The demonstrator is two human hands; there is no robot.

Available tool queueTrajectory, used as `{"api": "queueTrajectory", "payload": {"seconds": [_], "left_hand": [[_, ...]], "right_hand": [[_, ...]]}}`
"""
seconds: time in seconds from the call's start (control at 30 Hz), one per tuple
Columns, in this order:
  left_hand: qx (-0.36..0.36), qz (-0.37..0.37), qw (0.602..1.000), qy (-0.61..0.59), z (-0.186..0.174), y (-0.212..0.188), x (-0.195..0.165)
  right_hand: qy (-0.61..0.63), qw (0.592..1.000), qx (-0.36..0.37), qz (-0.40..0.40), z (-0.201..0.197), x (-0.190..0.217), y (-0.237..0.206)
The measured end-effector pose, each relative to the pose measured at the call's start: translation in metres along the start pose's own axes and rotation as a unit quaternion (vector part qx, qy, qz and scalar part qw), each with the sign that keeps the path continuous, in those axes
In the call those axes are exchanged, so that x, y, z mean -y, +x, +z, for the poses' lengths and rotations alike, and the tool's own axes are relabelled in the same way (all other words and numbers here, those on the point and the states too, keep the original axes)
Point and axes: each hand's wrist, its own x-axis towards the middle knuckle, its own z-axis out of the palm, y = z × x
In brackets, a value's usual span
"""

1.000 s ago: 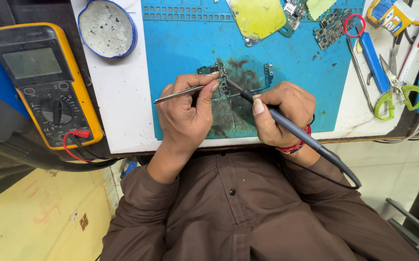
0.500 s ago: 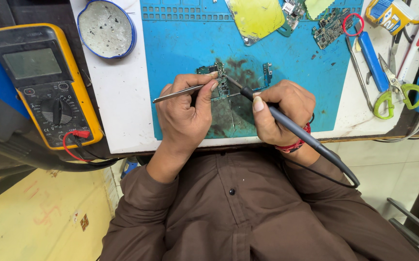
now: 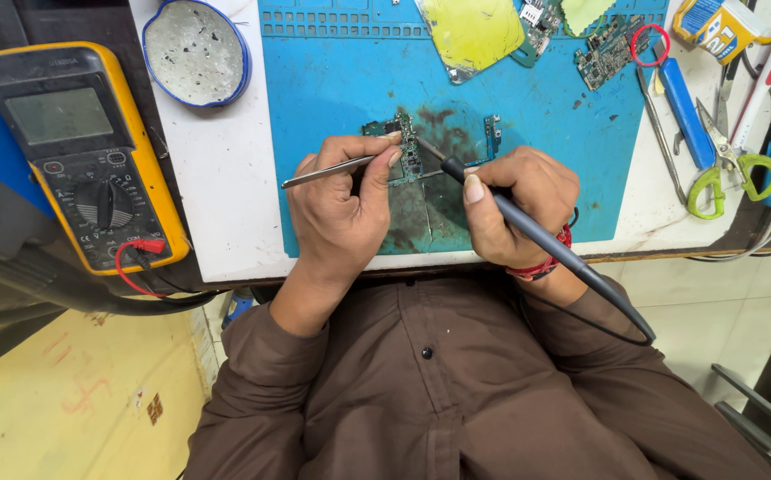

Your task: The person uses a soldering iron and tweezers to solder components on a small green circuit board. They repeatedly apply heat and solder to various points on the board while holding it steady with the tweezers.

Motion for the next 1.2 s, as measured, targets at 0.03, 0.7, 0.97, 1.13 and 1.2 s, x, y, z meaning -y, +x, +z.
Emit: {"api": "queueTrajectory", "payload": {"seconds": [0.03, 0.7, 0.97, 1.13, 1.2], "left_hand": [[0.001, -0.002, 1.000, 0.000, 0.000, 0.000, 0.000], [-0.021, -0.021, 0.995, -0.096, 0.003, -0.003, 0.004], [-0.029, 0.026, 0.997, 0.062, -0.031, -0.029, 0.006], [-0.007, 0.022, 0.994, 0.111, -0.048, -0.043, 0.008], [0.006, 0.028, 0.994, 0.106, -0.051, -0.043, 0.009]], "right_hand": [[0.000, 1.000, -0.002, -0.001, 0.000, 0.000, 0.000], [0.014, 0.999, -0.022, 0.022, 0.003, -0.002, 0.001], [-0.102, 0.993, 0.053, -0.030, 0.006, 0.006, 0.019], [-0.140, 0.982, 0.108, -0.061, 0.010, 0.013, 0.029], [-0.155, 0.979, 0.112, -0.064, 0.011, 0.012, 0.029]]}}
